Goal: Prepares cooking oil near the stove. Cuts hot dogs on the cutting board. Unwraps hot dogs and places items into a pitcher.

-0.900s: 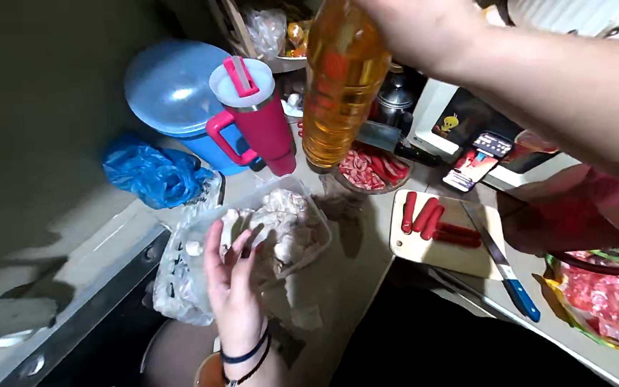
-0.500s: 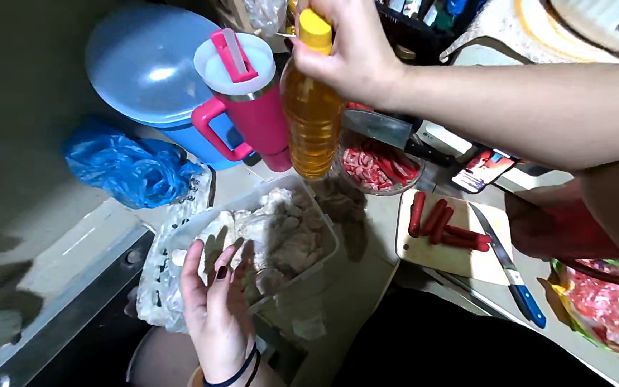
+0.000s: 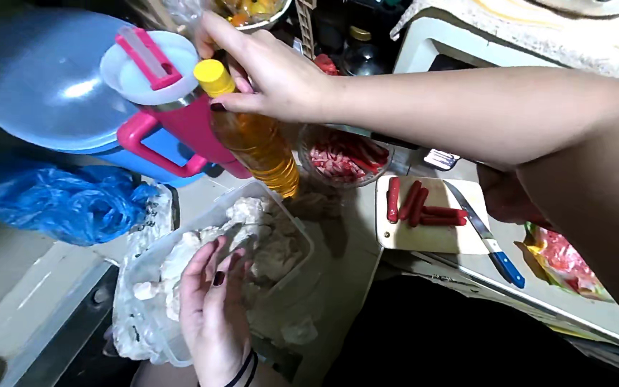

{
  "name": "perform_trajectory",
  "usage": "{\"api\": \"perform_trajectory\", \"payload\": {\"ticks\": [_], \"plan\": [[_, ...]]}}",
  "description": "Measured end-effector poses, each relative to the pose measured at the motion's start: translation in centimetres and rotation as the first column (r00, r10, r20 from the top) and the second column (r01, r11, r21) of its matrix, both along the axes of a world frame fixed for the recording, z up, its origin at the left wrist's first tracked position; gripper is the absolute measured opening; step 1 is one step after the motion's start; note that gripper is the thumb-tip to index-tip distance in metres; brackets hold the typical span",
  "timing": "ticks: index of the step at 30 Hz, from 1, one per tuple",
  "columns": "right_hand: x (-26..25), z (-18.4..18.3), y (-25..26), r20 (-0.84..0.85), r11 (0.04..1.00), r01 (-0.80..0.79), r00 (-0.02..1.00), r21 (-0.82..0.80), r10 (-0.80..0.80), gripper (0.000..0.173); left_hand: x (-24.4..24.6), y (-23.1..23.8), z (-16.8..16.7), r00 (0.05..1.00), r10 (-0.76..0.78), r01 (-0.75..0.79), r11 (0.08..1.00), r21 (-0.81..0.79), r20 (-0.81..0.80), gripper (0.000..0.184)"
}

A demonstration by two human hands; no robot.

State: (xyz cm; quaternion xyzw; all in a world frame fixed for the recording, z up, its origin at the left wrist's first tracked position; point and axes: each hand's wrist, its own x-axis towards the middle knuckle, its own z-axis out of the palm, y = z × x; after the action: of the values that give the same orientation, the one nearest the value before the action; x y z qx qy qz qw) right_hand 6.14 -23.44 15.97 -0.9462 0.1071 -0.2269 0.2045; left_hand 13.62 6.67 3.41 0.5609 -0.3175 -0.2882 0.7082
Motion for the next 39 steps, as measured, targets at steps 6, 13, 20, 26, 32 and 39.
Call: {"api": "perform_trajectory", "payload": {"ticks": [6, 13, 20, 26, 32, 39], "plan": [[-10.1, 2.7, 1.8, -0.159, 0.998, 0.031, 0.986, -0.054, -0.039, 0.036, -2.5, -2.4, 0.3, 0.888, -0.447, 0.445, 0.894, 0.040, 0.108, 0.043], [-28.8, -2.5, 6.6, -0.047, 0.898, 0.383, 0.923, 0.216, -0.382, 0.021, -12.1, -7.0, -0.9, 0.463, -0.842, 0.782, 0.536, 0.320, 0.278, 0.044], [-40.5, -13.2, 18.3, -0.447, 0.557, 0.762, 0.647, 0.331, -0.619, 0.061, -24.0, -12.3, -5.9, 0.119, -0.700, 0.616, 0.608, 0.501, 0.704, 0.031], [-43.7, -19.2, 21.4, -0.463, 0.373, 0.916, 0.396, 0.145, -0.793, 0.043, -28.4, -15.4, -9.3, -0.010, -0.530, 0.527, 0.718, 0.455, 0.848, 0.035], [-41.8, -20.3, 20.6, -0.467, 0.282, 0.937, 0.347, 0.205, -0.813, 0.046, -27.9, -17.1, -9.6, -0.070, -0.626, 0.416, 0.689, 0.593, 0.777, 0.044], [-41.1, -18.6, 21.2, -0.662, 0.204, 0.953, 0.302, 0.224, -0.686, 0.058, -28.3, -17.0, -9.5, -0.042, -0.563, 0.392, 0.750, 0.532, 0.825, 0.043]]}}
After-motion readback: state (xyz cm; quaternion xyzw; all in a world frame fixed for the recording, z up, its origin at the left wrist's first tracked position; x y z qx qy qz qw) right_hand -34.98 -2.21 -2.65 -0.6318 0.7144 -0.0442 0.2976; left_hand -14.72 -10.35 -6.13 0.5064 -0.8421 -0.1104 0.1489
